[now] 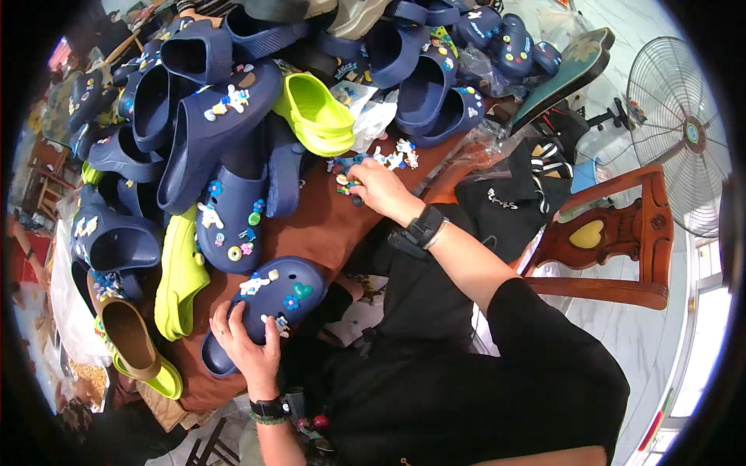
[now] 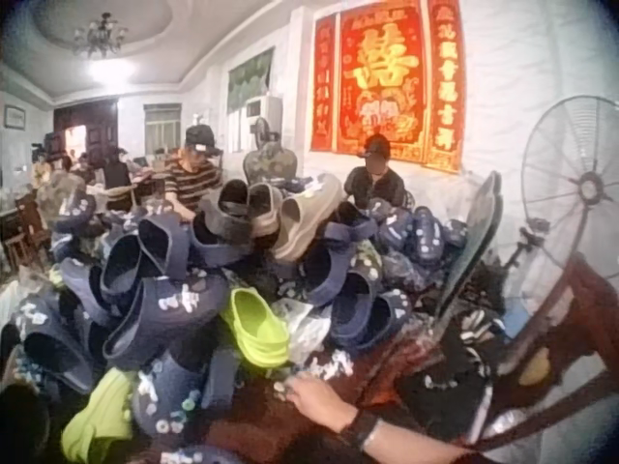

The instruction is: The recorder and others in a workshop are decorating blue clogs by pushing various character-themed charms, primarily Smurfs, into the holes of the shoes.

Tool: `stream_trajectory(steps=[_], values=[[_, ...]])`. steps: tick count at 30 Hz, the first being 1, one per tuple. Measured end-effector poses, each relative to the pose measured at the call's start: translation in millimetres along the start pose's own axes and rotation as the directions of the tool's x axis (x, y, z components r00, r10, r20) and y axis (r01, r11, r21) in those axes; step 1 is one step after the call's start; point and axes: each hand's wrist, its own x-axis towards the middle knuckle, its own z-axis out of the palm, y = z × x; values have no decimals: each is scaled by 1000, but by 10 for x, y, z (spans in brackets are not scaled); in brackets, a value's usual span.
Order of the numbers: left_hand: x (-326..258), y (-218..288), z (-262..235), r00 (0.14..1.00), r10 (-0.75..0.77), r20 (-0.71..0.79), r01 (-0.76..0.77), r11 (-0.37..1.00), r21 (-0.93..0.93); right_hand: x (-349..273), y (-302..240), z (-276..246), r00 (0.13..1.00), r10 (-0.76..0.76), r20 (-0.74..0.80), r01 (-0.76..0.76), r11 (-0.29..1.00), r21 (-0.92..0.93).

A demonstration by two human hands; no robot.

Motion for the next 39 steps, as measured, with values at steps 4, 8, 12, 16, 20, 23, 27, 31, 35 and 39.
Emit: stream_trajectory(steps=[4, 8, 12, 16, 20, 23, 27, 31, 35, 39], values=[[-31, 36, -42, 999, 30, -24, -29, 998, 57, 91, -86, 178, 999, -25, 27, 27, 995, -91], [-68, 44, -57, 1000, 6, -25, -4, 999, 53, 92, -55, 269, 997, -73, 19, 74, 993, -96], [-36, 29, -22, 998, 42, -48, -40, 998, 39, 64, -110, 166, 994, -103, 23, 104, 993, -48], [-51, -13, -7, 999, 25, -46, -23, 998, 54, 40, -469, -42, 989, -126, 77, 121, 991, 61], [-62, 20, -6, 998, 42, -54, -39, 998, 49, -160, -1056, -113, 936, -75, 343, -102, 877, 470], [-107, 27, -20, 997, 40, -59, -36, 996, 79, -278, -1360, 3, 905, -261, 337, 56, 857, 513], [-132, 51, -13, 997, 46, -68, -41, 997, 70, -361, -1456, 179, 885, -267, 383, 75, 891, 447], [-192, 42, -7, 995, 60, -75, -54, 996, 77, -404, -1532, 235, 906, -256, 338, 122, 921, 370], [-197, 37, -6, 996, 52, -78, -46, 996, 82, -349, -1565, 229, 890, -165, 426, -6, 928, 371], [-188, 40, 4, 995, 66, -71, -60, 995, 84, -262, -1459, 294, 881, -180, 436, 30, 944, 329]])
